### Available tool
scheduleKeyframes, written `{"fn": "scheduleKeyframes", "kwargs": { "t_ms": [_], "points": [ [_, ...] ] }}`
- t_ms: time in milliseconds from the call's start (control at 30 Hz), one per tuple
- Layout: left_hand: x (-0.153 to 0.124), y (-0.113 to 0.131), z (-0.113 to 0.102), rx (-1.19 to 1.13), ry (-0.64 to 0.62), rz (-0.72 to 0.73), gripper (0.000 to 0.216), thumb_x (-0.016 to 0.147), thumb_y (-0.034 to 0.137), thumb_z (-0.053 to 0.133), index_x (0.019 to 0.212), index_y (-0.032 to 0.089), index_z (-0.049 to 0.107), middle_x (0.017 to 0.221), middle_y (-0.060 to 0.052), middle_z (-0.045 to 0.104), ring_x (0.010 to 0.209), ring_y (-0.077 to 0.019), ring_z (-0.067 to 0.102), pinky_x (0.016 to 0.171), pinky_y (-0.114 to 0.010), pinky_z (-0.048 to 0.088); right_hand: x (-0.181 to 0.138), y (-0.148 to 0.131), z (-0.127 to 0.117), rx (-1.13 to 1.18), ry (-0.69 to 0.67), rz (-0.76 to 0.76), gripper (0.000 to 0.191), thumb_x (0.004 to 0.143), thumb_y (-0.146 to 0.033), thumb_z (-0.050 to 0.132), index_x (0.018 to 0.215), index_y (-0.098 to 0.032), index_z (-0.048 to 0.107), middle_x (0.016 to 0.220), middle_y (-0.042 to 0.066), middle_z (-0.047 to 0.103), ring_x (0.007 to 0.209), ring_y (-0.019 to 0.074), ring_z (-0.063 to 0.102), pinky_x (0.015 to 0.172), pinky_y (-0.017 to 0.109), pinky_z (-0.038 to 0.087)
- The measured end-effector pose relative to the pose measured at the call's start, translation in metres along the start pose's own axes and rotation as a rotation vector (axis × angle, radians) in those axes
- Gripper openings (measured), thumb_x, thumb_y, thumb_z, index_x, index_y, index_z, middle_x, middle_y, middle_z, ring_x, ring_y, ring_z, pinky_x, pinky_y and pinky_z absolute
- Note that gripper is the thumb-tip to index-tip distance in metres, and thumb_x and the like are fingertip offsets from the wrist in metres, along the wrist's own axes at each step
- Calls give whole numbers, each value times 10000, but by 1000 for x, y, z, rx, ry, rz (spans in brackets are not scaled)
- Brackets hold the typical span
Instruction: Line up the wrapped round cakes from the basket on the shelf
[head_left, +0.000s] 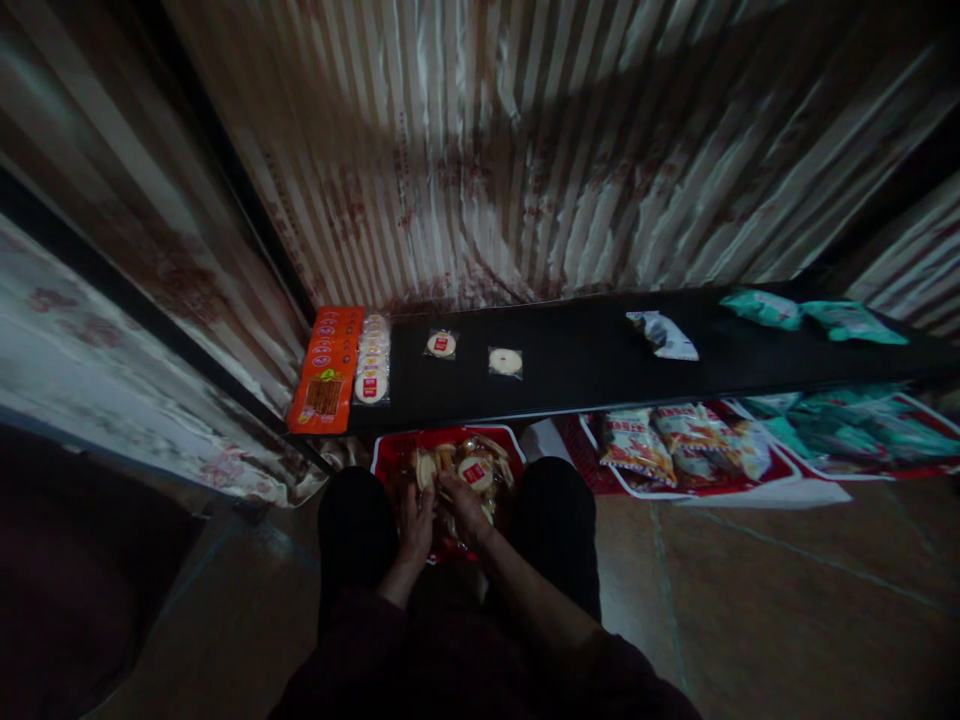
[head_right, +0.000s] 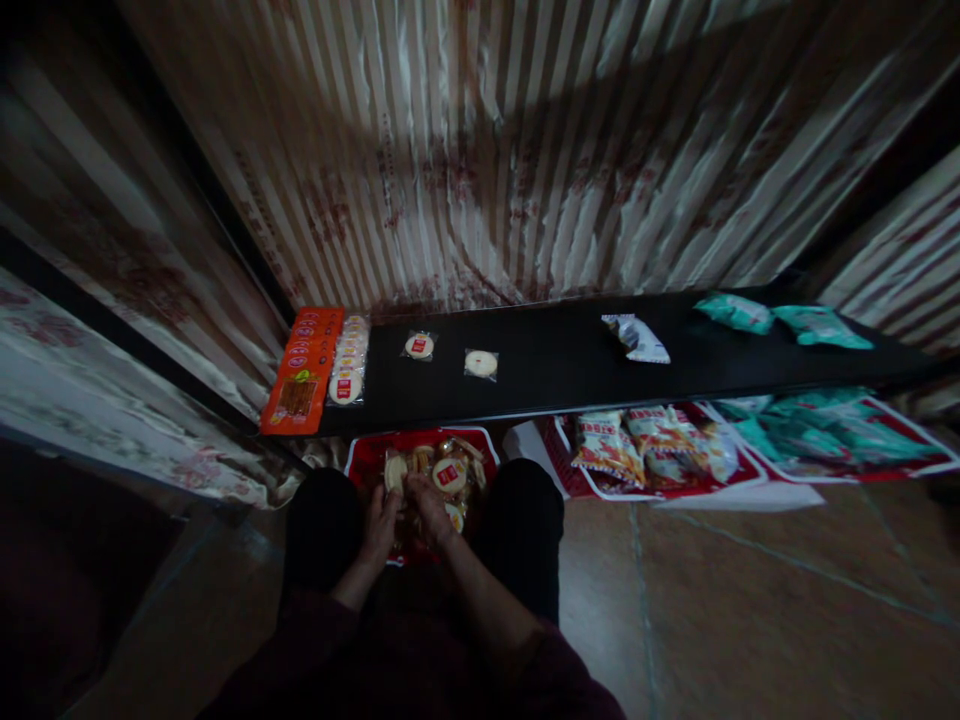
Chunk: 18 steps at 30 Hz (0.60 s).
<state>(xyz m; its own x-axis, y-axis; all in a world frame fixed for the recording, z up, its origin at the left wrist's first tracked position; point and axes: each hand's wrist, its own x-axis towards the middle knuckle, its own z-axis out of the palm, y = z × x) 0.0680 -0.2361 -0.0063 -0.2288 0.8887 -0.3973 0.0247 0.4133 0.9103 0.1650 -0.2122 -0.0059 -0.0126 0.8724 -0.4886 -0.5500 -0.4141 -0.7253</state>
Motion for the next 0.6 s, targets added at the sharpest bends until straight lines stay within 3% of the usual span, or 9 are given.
{"fn": "scheduleKeyframes", "kwargs": {
  "t_ms": [167, 367, 467, 600],
  "points": [
    [4, -2, -2, -155, 54, -47, 573, 685, 578, 593, 1071, 154, 575, 1047, -133, 657, 843, -221, 648, 606, -279, 493, -3, -5, 3, 38, 55, -37, 286, 497, -318, 748, 741, -201, 658, 695, -21, 624, 682, 143, 557, 672, 266, 431],
    [5, 2, -4, -348, 49, -127, 417, 666, 483, 648, 910, 150, 587, 706, -26, 658, 537, -129, 592, 510, -238, 439, -6, -10, 4, 24, 47, -22, 330, 509, -303, 743, 811, -207, 650, 695, -10, 661, 650, 163, 583, 638, 285, 446],
    [4, 6, -6, -471, 61, -216, 294, 723, 356, 635, 936, 163, 570, 706, -17, 666, 518, -120, 600, 509, -225, 432, -5, -8, 3, 5, 59, -24, 353, 521, -327, 744, 838, -209, 647, 746, 11, 692, 693, 193, 615, 654, 311, 464],
    [2, 10, -13, -650, -20, -430, 135, 804, 235, 542, 874, 129, 585, 702, -77, 679, 586, -147, 645, 572, -242, 472, -3, -6, 2, 5, 74, -57, 335, 516, -334, 744, 814, -209, 655, 803, 29, 712, 756, 209, 636, 662, 307, 473]
  ]
}}
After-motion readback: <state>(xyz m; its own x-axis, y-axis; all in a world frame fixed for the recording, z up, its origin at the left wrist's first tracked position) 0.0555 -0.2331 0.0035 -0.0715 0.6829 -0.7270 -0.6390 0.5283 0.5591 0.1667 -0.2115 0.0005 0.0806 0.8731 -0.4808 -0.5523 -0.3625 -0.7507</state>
